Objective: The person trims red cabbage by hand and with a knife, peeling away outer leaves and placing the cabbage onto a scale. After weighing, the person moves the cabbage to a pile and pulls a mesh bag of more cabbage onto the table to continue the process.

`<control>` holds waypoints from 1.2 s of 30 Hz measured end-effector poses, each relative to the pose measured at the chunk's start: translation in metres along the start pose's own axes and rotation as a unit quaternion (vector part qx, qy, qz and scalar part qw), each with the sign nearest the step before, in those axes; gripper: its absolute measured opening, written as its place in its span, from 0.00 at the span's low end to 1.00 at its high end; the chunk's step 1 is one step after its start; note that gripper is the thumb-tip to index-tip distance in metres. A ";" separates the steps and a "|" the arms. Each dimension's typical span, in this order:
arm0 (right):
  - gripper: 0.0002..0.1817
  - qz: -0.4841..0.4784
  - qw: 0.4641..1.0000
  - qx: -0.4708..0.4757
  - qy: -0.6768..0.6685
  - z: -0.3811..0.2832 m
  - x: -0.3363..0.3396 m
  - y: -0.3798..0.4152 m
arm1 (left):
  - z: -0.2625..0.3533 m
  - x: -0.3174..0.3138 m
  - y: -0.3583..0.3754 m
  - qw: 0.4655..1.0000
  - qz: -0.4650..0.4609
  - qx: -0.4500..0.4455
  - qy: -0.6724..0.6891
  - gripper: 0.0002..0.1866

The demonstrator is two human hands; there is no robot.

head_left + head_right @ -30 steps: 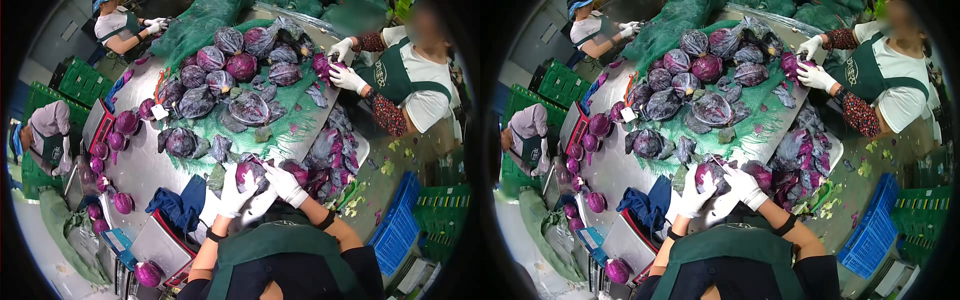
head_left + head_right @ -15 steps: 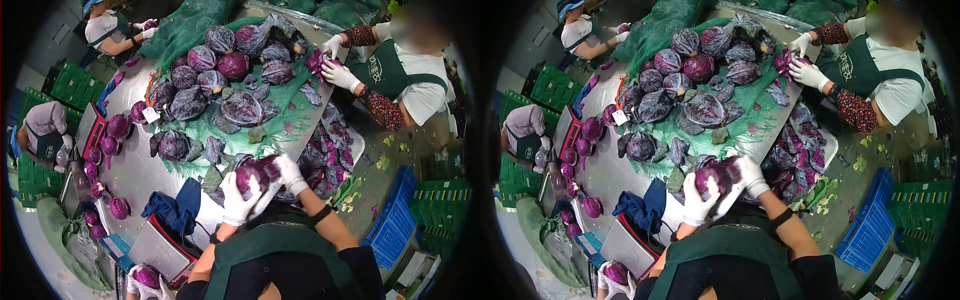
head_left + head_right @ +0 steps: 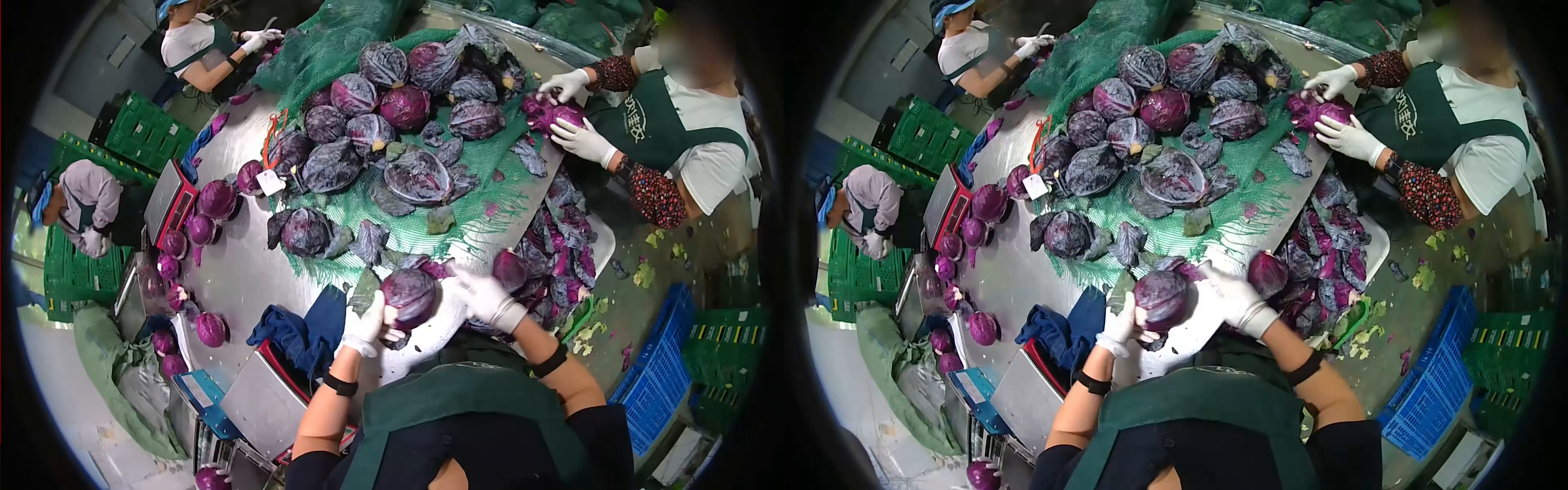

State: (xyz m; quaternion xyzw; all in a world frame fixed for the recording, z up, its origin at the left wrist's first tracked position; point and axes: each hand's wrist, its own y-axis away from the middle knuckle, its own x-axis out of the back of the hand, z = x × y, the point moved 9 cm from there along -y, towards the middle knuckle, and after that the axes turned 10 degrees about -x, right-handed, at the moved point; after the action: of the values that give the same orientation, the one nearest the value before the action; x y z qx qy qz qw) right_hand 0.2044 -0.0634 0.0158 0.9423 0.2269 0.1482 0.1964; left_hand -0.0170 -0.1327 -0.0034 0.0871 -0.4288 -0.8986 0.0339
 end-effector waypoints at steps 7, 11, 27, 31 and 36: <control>0.26 0.016 0.994 -0.104 0.026 0.005 -0.021 -0.012 | 0.071 -0.061 0.021 0.775 0.003 -0.518 -0.362 0.52; 0.34 0.138 0.940 0.107 0.292 -0.058 -0.015 0.014 | 0.072 -0.059 0.006 0.815 0.007 -0.463 -0.349 0.57; 0.19 0.018 0.973 -0.178 -0.147 0.063 0.054 -0.030 | 0.054 -0.038 0.020 0.949 -0.097 -0.298 -0.033 0.59; 0.31 0.060 0.993 -0.031 -0.099 -0.037 0.033 0.010 | 0.042 -0.044 0.019 0.833 0.059 -0.479 -0.271 0.57; 0.30 0.096 0.928 -0.033 0.358 -0.064 -0.026 0.023 | 0.047 -0.083 0.036 0.742 0.116 -0.482 -0.451 0.57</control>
State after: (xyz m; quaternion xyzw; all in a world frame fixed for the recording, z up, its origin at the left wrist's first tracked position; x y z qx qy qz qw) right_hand 0.1669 -0.0752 0.0768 0.8371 0.1857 0.5009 0.1177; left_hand 0.0554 -0.1078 0.0642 -0.4069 0.0892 -0.9089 -0.0216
